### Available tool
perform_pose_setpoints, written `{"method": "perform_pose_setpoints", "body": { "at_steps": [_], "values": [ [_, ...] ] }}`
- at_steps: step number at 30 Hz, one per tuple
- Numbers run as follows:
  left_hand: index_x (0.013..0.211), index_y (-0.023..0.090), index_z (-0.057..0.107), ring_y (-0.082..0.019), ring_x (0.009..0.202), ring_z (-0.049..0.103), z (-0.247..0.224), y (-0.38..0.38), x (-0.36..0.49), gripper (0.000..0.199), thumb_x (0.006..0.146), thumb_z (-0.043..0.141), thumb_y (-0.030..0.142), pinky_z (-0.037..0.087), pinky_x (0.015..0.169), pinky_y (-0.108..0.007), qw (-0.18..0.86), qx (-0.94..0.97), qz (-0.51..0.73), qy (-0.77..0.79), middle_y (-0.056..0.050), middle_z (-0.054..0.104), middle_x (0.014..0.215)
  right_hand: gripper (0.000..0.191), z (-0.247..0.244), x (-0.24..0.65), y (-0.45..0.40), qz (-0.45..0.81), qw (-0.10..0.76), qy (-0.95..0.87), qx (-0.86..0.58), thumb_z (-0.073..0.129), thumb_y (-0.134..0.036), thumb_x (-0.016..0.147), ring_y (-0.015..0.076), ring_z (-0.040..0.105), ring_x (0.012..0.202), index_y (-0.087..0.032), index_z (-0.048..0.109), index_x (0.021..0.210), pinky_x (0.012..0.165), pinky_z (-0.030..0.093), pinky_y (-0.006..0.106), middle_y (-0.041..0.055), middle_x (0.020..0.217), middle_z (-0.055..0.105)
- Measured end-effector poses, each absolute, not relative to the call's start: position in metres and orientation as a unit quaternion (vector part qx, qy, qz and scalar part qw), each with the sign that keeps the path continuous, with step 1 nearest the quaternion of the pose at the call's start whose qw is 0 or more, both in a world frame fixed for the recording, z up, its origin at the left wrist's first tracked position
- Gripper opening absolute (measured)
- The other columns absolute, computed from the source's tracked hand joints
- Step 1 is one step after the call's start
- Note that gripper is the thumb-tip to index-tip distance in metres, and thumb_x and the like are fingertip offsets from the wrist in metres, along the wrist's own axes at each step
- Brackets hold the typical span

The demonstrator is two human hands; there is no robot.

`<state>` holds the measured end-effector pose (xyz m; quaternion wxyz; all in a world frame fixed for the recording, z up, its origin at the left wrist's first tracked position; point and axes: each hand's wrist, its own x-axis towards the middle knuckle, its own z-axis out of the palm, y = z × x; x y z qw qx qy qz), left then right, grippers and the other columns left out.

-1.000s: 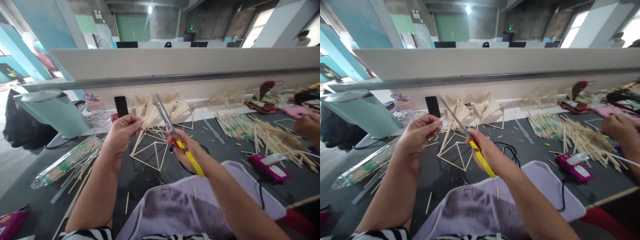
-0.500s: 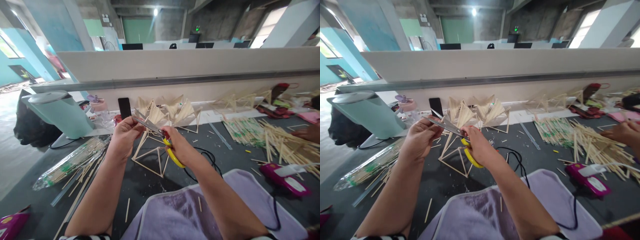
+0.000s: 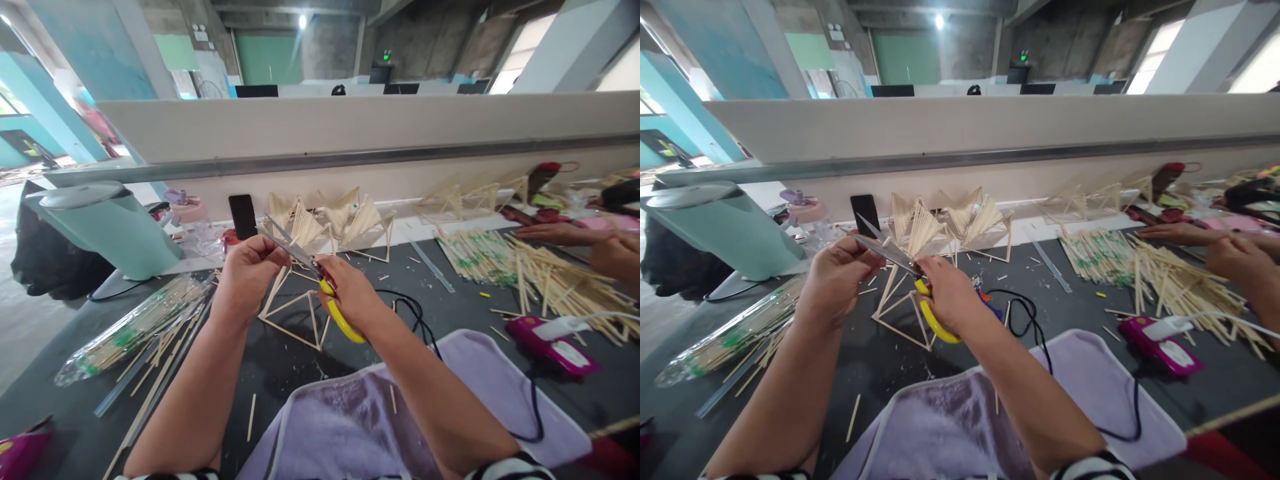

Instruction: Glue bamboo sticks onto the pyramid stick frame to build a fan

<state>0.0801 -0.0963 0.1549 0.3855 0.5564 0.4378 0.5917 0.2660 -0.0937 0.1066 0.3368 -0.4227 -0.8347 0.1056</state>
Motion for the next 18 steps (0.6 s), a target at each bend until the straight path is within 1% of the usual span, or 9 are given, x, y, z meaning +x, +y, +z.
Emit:
{"method": "perform_pose_setpoints", "body": {
  "at_steps": [4,6,8,12,15,18],
  "values": [
    [0.070,0.017,0.063,-0.006,0.051,0.051,0.156,-0.099,0.084,0.008,0.072,0.070,0.018,0.040,0.047,-0.015,0.349,0.588,0.592,0.426,0.004,0.059,0.058,0.049,0.106,0.266,-0.094,0.116,0.361,-0.818,-0.432,0.055,-0.010,0.068,0.0207,0.062,0.091,-0.022,0.055,0.116,0.081,0.049,0.033,0.0066,0.104,0.066],
    [0.069,0.016,0.063,-0.006,0.053,0.052,0.158,-0.101,0.087,0.008,0.070,0.071,0.017,0.041,0.050,-0.016,0.324,0.597,0.596,0.427,0.004,0.060,0.059,0.048,0.108,0.267,-0.094,0.124,0.355,-0.817,-0.437,0.055,-0.008,0.066,0.0198,0.062,0.087,-0.022,0.057,0.113,0.078,0.048,0.032,0.0054,0.099,0.066],
    [0.067,0.016,0.063,-0.006,0.052,0.052,0.159,-0.103,0.089,0.007,0.070,0.069,0.015,0.041,0.049,-0.016,0.302,0.592,0.599,0.446,0.004,0.059,0.058,0.050,0.110,0.269,-0.095,0.126,0.338,-0.821,-0.443,0.054,-0.007,0.066,0.0202,0.061,0.088,-0.021,0.056,0.113,0.079,0.048,0.032,0.0063,0.101,0.066],
    [0.068,0.016,0.066,-0.008,0.053,0.052,0.161,-0.107,0.088,0.003,0.069,0.067,0.013,0.040,0.048,-0.018,0.279,0.583,0.603,0.468,0.003,0.061,0.058,0.057,0.111,0.271,-0.095,0.107,0.333,-0.834,-0.427,0.052,-0.006,0.067,0.0225,0.059,0.101,-0.023,0.050,0.121,0.088,0.048,0.036,0.0092,0.116,0.060],
    [0.067,0.016,0.069,-0.009,0.056,0.055,0.158,-0.107,0.085,0.004,0.067,0.068,0.012,0.042,0.050,-0.019,0.268,0.587,0.613,0.455,0.002,0.064,0.061,0.057,0.112,0.271,-0.096,0.101,0.338,-0.841,-0.409,0.049,-0.006,0.066,0.0230,0.057,0.102,-0.021,0.048,0.122,0.090,0.047,0.037,0.0102,0.115,0.058],
    [0.071,0.018,0.071,-0.009,0.059,0.058,0.156,-0.105,0.082,0.010,0.064,0.069,0.010,0.045,0.053,-0.019,0.304,0.575,0.624,0.433,0.003,0.065,0.063,0.055,0.115,0.272,-0.097,0.092,0.333,-0.846,-0.405,0.048,-0.006,0.066,0.0229,0.056,0.100,-0.020,0.048,0.119,0.089,0.047,0.038,0.0105,0.111,0.057]
  ]
}}
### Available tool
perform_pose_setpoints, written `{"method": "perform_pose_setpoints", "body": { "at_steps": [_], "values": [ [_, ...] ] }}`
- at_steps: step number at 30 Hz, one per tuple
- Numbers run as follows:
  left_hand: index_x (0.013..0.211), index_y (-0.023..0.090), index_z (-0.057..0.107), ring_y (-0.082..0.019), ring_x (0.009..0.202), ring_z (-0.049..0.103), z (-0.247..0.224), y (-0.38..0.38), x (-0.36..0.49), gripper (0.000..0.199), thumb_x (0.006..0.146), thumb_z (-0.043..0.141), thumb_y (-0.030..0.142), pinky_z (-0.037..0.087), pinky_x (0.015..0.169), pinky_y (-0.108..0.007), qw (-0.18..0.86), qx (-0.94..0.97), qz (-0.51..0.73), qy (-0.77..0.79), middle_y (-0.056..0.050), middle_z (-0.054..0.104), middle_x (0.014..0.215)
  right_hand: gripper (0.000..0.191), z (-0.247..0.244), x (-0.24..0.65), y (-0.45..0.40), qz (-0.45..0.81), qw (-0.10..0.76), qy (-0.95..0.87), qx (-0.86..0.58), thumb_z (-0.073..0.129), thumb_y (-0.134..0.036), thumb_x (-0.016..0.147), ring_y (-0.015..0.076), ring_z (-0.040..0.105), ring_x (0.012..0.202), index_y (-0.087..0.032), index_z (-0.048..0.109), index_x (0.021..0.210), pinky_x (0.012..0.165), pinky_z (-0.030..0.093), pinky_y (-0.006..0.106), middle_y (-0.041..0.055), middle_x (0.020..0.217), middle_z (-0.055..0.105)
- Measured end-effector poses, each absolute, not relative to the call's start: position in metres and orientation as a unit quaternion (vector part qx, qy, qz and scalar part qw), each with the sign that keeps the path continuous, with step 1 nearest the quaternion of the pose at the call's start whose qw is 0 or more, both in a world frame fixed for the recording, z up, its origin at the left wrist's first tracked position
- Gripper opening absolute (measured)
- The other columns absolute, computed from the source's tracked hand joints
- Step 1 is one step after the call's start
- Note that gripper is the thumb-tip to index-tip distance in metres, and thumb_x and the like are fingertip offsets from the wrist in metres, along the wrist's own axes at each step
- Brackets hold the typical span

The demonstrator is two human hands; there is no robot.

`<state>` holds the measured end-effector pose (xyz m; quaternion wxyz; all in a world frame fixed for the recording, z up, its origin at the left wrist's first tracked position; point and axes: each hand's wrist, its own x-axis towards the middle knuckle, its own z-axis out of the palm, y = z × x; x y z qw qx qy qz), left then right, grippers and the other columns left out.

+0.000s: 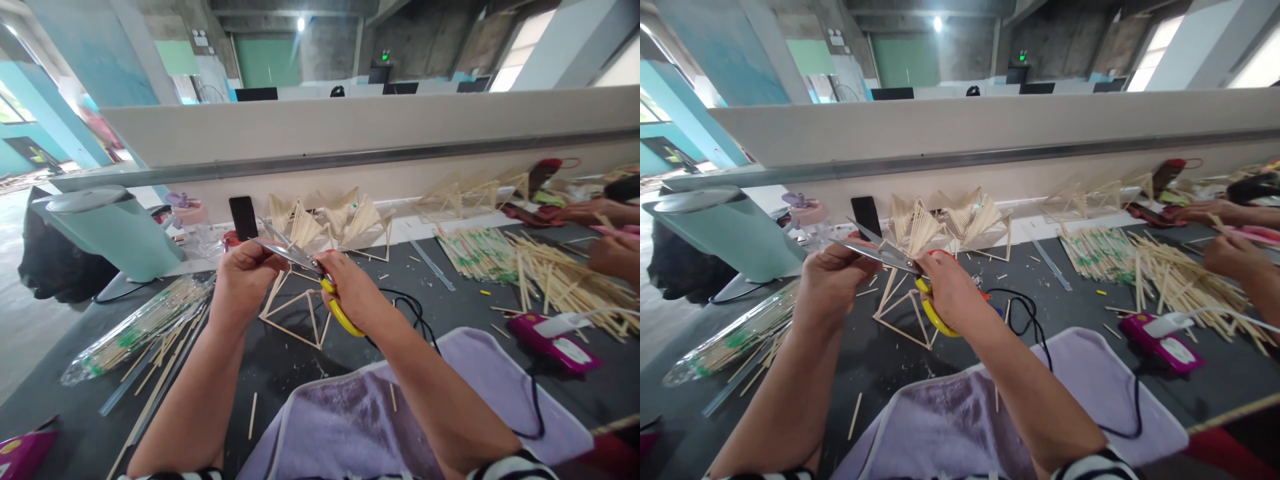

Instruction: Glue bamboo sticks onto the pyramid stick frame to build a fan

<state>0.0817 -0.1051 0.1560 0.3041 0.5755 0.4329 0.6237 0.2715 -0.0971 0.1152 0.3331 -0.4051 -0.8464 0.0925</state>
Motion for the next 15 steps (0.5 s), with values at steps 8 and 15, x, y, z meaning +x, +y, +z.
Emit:
{"method": "perform_pose_setpoints", "body": {
  "at_steps": [8,15],
  "values": [
    [0.063,0.016,0.068,-0.009,0.051,0.056,0.170,-0.108,0.073,0.014,0.054,0.079,0.017,0.046,0.048,-0.020,0.464,0.506,0.584,0.433,0.000,0.062,0.057,0.055,0.117,0.270,-0.102,0.110,0.330,-0.849,-0.398,0.046,-0.005,0.064,0.0195,0.057,0.090,-0.022,0.050,0.116,0.081,0.048,0.034,0.0063,0.105,0.059],
    [0.064,0.016,0.066,-0.006,0.046,0.044,0.167,-0.107,0.076,0.005,0.068,0.066,0.016,0.031,0.042,-0.018,0.336,0.596,0.553,0.476,0.002,0.057,0.055,0.047,0.115,0.263,-0.103,0.129,0.329,-0.821,-0.449,0.052,-0.005,0.064,0.0169,0.057,0.078,-0.023,0.054,0.107,0.070,0.045,0.029,0.0041,0.097,0.063]
  ]
}}
